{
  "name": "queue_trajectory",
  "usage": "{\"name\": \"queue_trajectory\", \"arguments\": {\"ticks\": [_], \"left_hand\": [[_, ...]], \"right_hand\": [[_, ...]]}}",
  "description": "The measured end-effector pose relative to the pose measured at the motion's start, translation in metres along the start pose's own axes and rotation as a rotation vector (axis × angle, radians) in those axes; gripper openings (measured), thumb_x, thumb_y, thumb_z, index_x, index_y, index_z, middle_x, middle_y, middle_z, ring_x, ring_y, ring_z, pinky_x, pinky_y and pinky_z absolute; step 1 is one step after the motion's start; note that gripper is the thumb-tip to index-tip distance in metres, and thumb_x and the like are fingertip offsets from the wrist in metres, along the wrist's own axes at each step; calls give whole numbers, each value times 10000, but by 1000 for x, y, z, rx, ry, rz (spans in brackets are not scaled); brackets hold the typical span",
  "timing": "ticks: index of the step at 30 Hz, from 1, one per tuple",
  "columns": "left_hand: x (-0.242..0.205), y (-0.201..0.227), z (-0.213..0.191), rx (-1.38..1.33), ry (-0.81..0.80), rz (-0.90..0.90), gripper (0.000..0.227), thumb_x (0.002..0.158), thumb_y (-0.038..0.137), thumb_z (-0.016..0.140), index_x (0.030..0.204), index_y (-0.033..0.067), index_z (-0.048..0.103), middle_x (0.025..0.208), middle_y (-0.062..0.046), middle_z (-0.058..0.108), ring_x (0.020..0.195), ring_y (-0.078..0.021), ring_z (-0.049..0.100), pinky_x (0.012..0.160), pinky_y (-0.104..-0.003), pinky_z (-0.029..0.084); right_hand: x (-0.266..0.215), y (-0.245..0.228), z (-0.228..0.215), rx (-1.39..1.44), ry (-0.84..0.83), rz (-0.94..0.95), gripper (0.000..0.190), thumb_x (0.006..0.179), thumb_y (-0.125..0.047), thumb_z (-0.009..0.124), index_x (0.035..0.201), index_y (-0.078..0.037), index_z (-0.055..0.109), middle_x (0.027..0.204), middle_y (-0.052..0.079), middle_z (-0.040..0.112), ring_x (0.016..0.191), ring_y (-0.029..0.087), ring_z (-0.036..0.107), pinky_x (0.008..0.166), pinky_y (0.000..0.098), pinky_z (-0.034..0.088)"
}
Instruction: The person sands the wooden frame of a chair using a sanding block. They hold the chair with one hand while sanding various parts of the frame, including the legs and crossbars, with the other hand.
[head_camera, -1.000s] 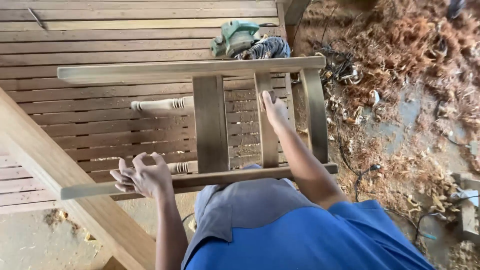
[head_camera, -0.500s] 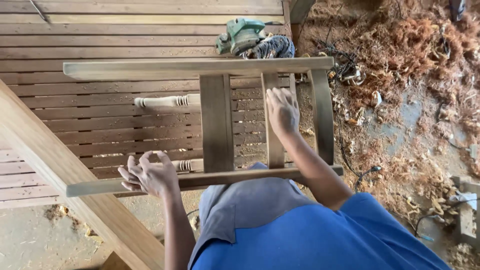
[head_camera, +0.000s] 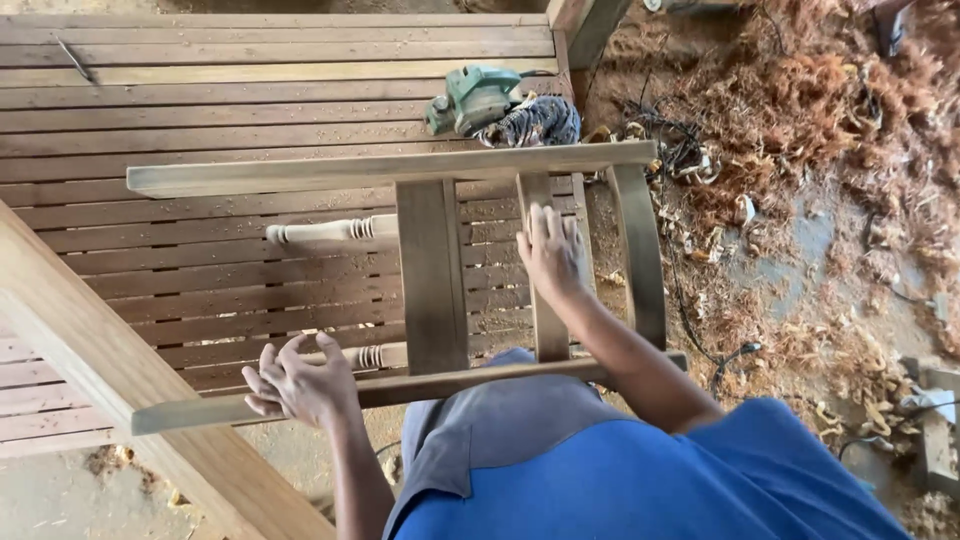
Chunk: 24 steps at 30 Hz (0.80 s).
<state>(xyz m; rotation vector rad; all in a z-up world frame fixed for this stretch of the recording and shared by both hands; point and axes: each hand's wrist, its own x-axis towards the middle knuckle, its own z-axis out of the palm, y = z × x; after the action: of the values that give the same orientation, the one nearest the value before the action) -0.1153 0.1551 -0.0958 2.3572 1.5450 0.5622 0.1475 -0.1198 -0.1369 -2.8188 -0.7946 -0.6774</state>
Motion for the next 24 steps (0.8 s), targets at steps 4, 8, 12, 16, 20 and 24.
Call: {"name": "queue_trajectory", "arguments": {"ticks": [4,8,12,16,20,24], "left_hand": [[-3,-13,14,83,5,38,248,927,433,748,1058,224,719,1407,-93,569,1445,-361,338,1167,-576,47],[4,25,-24,54,-6,-2,215,903,431,738,1051,279,704,1402,-3,563,1341,-305,496,1099,-562,285],[1,-9,10,110,9,62,261,886,437,747,1059,244,711,1342,-20,569,1402,-334,383,1146,-560,141],[1,16,-13,33,-6,47,227,898,355,734,1084,226,722,1370,-30,568,1375,-324,459,1062,-572,367],[2,-8,14,91,54,78,235,875,411,747,1029,237,717,1324,-15,597,1431,-293,373,1150,-539,138],[-2,-10,14,66,72,70,232,857,403,755,1032,257,712,1330,7,601,1424,-277,386,1146,-564,128]], "right_hand": [[24,8,32,160,71,5,634,870,-455,764,1355,-84,599,1144,149,650,874,322,635,793,403,521],[22,-5,-1,46,-151,53,566,867,-480,760,1325,-159,669,1307,129,643,1002,303,597,802,409,508],[52,16,58,-42,-18,22,355,794,-347,825,1114,-211,754,1034,46,693,994,294,588,841,452,513],[45,2,5,-60,-146,82,254,961,-302,688,1196,-224,742,1114,34,727,1018,244,592,883,406,481],[53,3,-18,14,-218,72,274,954,-280,693,1220,-229,736,1256,43,693,1126,278,564,977,461,435],[59,9,4,22,-320,163,246,1038,-290,600,1253,-234,706,1287,-16,598,1186,246,446,932,431,437]]}}
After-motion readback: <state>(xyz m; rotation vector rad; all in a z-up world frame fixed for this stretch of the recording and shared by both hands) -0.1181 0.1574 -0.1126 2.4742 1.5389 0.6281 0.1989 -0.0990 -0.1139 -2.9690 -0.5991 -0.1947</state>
